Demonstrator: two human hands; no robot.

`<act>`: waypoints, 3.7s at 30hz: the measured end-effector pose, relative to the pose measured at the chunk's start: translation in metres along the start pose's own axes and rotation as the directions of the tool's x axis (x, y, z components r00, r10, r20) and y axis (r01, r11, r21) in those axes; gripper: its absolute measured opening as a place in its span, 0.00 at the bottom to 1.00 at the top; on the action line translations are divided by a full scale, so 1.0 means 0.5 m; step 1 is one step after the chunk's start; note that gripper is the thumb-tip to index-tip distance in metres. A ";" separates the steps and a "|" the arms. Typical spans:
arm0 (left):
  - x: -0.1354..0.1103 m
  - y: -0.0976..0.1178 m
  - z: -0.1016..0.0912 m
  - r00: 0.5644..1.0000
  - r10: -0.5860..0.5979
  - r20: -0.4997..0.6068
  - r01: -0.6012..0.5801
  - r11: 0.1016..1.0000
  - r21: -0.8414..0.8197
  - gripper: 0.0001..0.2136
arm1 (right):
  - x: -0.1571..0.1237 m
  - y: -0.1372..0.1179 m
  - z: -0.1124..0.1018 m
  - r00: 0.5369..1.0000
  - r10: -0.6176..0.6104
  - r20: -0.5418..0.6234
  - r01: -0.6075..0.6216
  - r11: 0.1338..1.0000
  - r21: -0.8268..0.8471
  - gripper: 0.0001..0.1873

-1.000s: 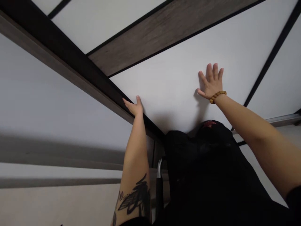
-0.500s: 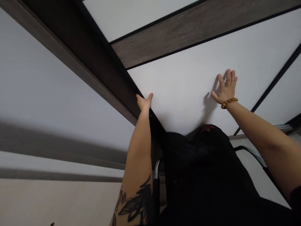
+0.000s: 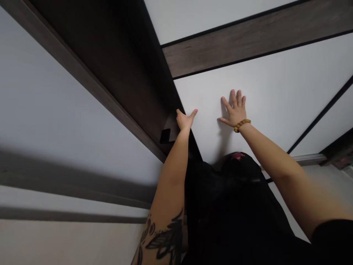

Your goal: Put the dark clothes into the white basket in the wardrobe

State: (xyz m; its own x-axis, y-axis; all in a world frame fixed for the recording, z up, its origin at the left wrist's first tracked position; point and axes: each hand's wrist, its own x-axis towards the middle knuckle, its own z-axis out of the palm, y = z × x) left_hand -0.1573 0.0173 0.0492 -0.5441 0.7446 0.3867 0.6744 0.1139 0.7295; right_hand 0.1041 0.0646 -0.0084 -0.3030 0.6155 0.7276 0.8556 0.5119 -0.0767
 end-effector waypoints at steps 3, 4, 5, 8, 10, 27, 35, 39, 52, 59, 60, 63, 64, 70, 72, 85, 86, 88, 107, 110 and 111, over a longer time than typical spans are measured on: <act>-0.003 -0.005 0.023 1.000 0.023 -0.001 -0.023 0.996 -0.083 0.43 | -0.007 0.030 0.006 1.000 0.004 -0.008 -0.005 0.999 -0.032 0.64; -0.004 -0.010 0.029 0.999 0.038 0.002 -0.037 0.992 -0.123 0.40 | -0.008 0.038 0.004 1.000 0.011 -0.012 -0.011 0.999 -0.037 0.62; -0.008 -0.018 0.034 0.998 0.056 0.007 -0.054 0.984 -0.167 0.37 | -0.010 0.044 0.001 1.000 0.019 -0.016 -0.019 0.999 -0.039 0.61; -0.036 -0.055 0.036 0.993 0.109 0.034 -0.097 0.963 -0.252 0.33 | -0.016 0.050 -0.015 0.999 0.041 -0.015 -0.042 0.998 -0.036 0.56; -0.072 -0.092 0.028 0.987 0.145 0.068 -0.124 0.962 -0.243 0.33 | -0.022 0.048 -0.024 0.998 0.065 -0.018 -0.065 0.997 -0.033 0.54; -0.414 -0.337 0.074 0.734 0.067 0.676 -0.119 0.992 0.030 0.28 | -0.002 -0.255 0.068 0.998 0.012 0.069 -0.011 1.000 -0.017 0.49; -0.420 -0.392 0.063 0.693 0.001 0.721 -0.076 0.995 0.071 0.19 | -0.007 -0.234 0.100 0.991 0.071 0.116 -0.063 0.995 -0.073 0.52; -0.419 -0.406 0.059 0.687 -0.012 0.727 -0.049 0.997 0.063 0.15 | -0.014 -0.227 0.119 0.992 0.082 0.099 -0.075 0.995 -0.069 0.50; -0.414 -0.412 0.053 0.695 -0.019 0.719 0.025 1.000 0.003 0.11 | -0.053 -0.119 0.111 0.980 0.187 -0.070 -0.184 0.982 0.049 0.35; -0.412 -0.404 0.053 0.693 -0.026 0.721 0.039 0.999 -0.001 0.11 | -0.077 -0.066 0.114 0.951 0.280 -0.130 -0.273 0.960 0.069 0.17; -0.412 -0.403 0.054 0.691 -0.025 0.722 0.040 0.999 -0.003 0.10 | -0.079 -0.058 0.114 0.946 0.296 -0.132 -0.288 0.955 0.073 0.16; -0.411 -0.403 0.056 0.689 -0.022 0.724 0.041 0.999 -0.009 0.10 | -0.084 -0.037 0.111 0.936 0.331 -0.120 -0.324 0.943 0.072 0.15; -0.411 -0.404 0.057 0.689 -0.022 0.724 0.042 0.999 -0.009 0.10 | -0.086 -0.030 0.109 0.934 0.338 -0.114 -0.332 0.941 0.068 0.15; -0.412 -0.406 0.061 0.690 -0.032 0.723 0.052 0.999 -0.006 0.09 | -0.103 0.014 0.093 0.931 0.346 -0.115 -0.345 0.938 0.030 0.21; -0.412 -0.405 0.060 0.689 -0.030 0.724 0.053 0.999 -0.009 0.10 | -0.109 0.030 0.085 0.933 0.339 -0.122 -0.336 0.941 0.047 0.23; -0.413 -0.412 0.059 0.692 -0.032 0.721 0.082 0.996 -0.034 0.09 | -0.147 0.099 0.068 0.912 0.368 -0.181 -0.373 0.928 0.008 0.14; -0.413 -0.412 0.060 0.691 -0.032 0.722 0.085 0.996 -0.037 0.09 | -0.149 0.105 0.068 0.910 0.374 -0.178 -0.377 0.926 0.015 0.14; -0.413 -0.412 0.060 0.689 -0.031 0.724 0.089 0.995 -0.042 0.09 | -0.155 0.116 0.066 0.907 0.390 -0.162 -0.388 0.921 0.042 0.14; -0.454 -0.408 -0.058 0.604 0.227 0.764 -0.218 0.969 -0.116 0.11 | -0.561 -0.248 -0.013 0.477 -0.169 0.862 0.000 0.981 0.193 0.29; -0.451 -0.435 -0.110 0.617 0.329 0.715 -0.361 0.926 -0.115 0.19 | -0.556 -0.248 -0.009 0.475 -0.162 0.865 0.069 0.987 0.147 0.22; -0.441 -0.447 -0.125 0.657 0.363 0.660 -0.399 0.911 -0.104 0.23 | -0.549 -0.243 -0.008 0.491 -0.156 0.857 0.080 0.988 0.134 0.21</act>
State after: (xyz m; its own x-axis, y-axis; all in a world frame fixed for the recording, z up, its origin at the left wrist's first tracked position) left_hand -0.2191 -0.2135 -0.1640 0.2167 0.9652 0.1464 0.7795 -0.2614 0.5692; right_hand 0.0850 -0.1689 -0.1961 -0.6420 0.7359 -0.2151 0.7646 0.6353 -0.1088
